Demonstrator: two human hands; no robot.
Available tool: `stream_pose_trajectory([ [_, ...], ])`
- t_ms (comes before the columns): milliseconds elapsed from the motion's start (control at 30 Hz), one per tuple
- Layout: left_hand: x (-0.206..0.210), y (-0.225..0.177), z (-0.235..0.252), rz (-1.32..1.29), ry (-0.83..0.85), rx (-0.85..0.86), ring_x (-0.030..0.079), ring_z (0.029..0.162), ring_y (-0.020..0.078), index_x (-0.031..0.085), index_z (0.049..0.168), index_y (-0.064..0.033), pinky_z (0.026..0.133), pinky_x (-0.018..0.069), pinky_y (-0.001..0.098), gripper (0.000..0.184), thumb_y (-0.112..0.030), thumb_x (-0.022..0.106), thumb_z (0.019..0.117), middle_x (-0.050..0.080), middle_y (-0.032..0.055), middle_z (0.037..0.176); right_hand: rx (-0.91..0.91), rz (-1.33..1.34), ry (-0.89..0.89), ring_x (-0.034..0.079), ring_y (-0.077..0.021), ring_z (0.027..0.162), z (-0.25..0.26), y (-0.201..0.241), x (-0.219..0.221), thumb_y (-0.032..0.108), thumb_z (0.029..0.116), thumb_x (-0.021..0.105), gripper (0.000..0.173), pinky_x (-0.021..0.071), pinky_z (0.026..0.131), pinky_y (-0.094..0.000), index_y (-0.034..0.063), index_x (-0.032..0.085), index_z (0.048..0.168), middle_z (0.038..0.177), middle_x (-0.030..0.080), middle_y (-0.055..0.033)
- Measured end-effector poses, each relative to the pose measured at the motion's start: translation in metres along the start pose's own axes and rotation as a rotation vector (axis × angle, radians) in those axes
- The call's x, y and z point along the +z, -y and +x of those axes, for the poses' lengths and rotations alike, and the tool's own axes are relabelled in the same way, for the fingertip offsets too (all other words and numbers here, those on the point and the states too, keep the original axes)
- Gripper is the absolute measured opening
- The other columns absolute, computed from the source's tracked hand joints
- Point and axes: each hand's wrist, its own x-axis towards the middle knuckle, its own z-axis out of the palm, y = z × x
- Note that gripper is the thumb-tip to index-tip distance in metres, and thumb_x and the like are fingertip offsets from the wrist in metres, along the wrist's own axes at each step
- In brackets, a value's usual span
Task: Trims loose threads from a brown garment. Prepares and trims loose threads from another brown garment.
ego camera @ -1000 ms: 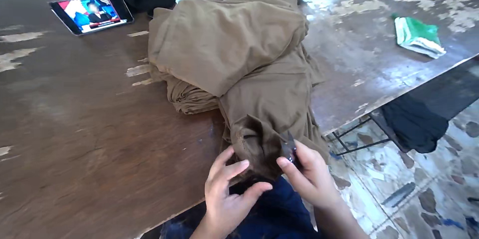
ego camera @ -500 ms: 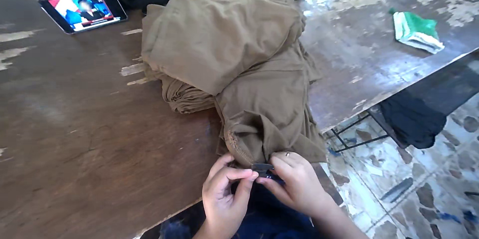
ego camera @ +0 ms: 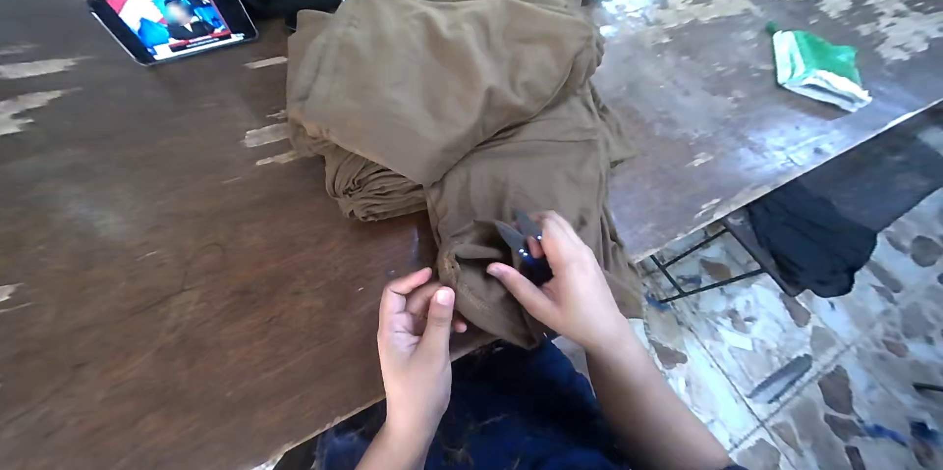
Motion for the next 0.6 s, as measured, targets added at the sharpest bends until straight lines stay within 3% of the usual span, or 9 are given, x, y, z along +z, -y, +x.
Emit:
stream_pose_trajectory([
  [100,-0.009,0.001,0.001,0.038,0.043,0.078,0.071,0.079,0.0042,0.066,0.106,-0.0093,0.069,0.0604,0.0196,0.018,0.001,0.071,0.0913,0.075,-0.003,0.095,-0.033,0.314,-0.02,0.057,-0.0009,0.077,-0.001,-0.009,-0.009,0.009,0.0881,0.066,0.021,0.0488,0.069,-0.0143,-0.0012,0.06,0.106,0.09,0.064,-0.0039],
  [167,-0.02,0.001,0.0,0.224,0.124,0.248,0.071,0.086,0.0018,0.073,0.103,-0.0118,0.076,0.0605,0.0178,0.017,-0.002,0.075,0.0896,0.075,-0.0066,0.101,-0.021,0.534,-0.051,0.066,0.0014,0.087,-0.008,-0.014,-0.03,0.005,0.089,0.062,0.018,0.0545,0.076,-0.0162,0.0134,0.057,0.104,0.099,0.071,0.0054],
  [233,-0.034,0.001,0.002,0.473,0.221,0.425,0.071,0.093,0.0037,0.073,0.094,-0.008,0.082,0.059,0.0176,0.01,-0.001,0.074,0.0877,0.075,-0.0021,0.101,-0.026,0.609,-0.04,0.072,-0.0038,0.088,-0.014,-0.022,-0.046,0.004,0.0894,0.058,0.019,0.0591,0.08,-0.0222,0.0194,0.058,0.101,0.096,0.075,0.0067],
  [300,-0.042,-0.001,0.003,0.647,0.299,0.477,0.071,0.096,0.0073,0.072,0.086,-0.0048,0.087,0.058,0.0196,0.004,-0.001,0.073,0.0858,0.076,0.0019,0.097,-0.011,0.421,0.084,0.066,-0.0012,0.085,-0.024,-0.027,-0.052,0.009,0.0891,0.052,0.011,0.0534,0.077,-0.0182,0.0125,0.054,0.099,0.092,0.071,0.0032],
  [367,-0.045,-0.003,0.003,0.713,0.351,0.431,0.072,0.098,0.008,0.073,0.086,-0.0039,0.09,0.0578,0.0203,0.003,-0.002,0.072,0.088,0.077,0.0028,0.096,-0.014,0.186,0.228,0.059,-0.0072,0.079,-0.033,-0.025,-0.046,0.013,0.0911,0.052,0.014,0.0492,0.072,-0.0223,0.0031,0.06,0.096,0.086,0.065,-0.0048],
  [433,-0.046,-0.005,0.003,0.705,0.373,0.375,0.073,0.099,0.008,0.072,0.09,-0.0047,0.09,0.0587,0.021,0.004,-0.002,0.069,0.0907,0.077,0.0027,0.097,-0.069,0.014,0.302,0.053,-0.0169,0.078,-0.038,-0.019,-0.034,0.033,0.1018,0.055,0.03,0.0436,0.075,-0.032,0.0049,0.059,0.091,0.08,0.056,-0.007],
  [500,-0.047,-0.006,0.003,0.656,0.364,0.321,0.073,0.097,0.0072,0.071,0.092,-0.0055,0.087,0.0601,0.0205,0.005,-0.002,0.068,0.0912,0.077,0.0022,0.098,-0.119,-0.12,0.317,0.055,-0.024,0.081,-0.038,-0.013,-0.027,0.055,0.104,0.048,0.051,0.0447,0.075,-0.0388,0.0083,0.059,0.087,0.082,0.056,-0.0083],
  [600,-0.043,-0.004,0.003,0.6,0.313,0.286,0.073,0.092,0.0051,0.069,0.095,-0.0069,0.082,0.0605,0.0193,0.004,-0.004,0.069,0.0919,0.076,-0.0001,0.098,-0.187,-0.282,0.332,0.057,-0.0293,0.084,-0.036,-0.008,-0.021,0.06,0.105,0.038,0.056,0.044,0.069,-0.0418,0.0121,0.058,0.085,0.085,0.058,-0.0082],
])
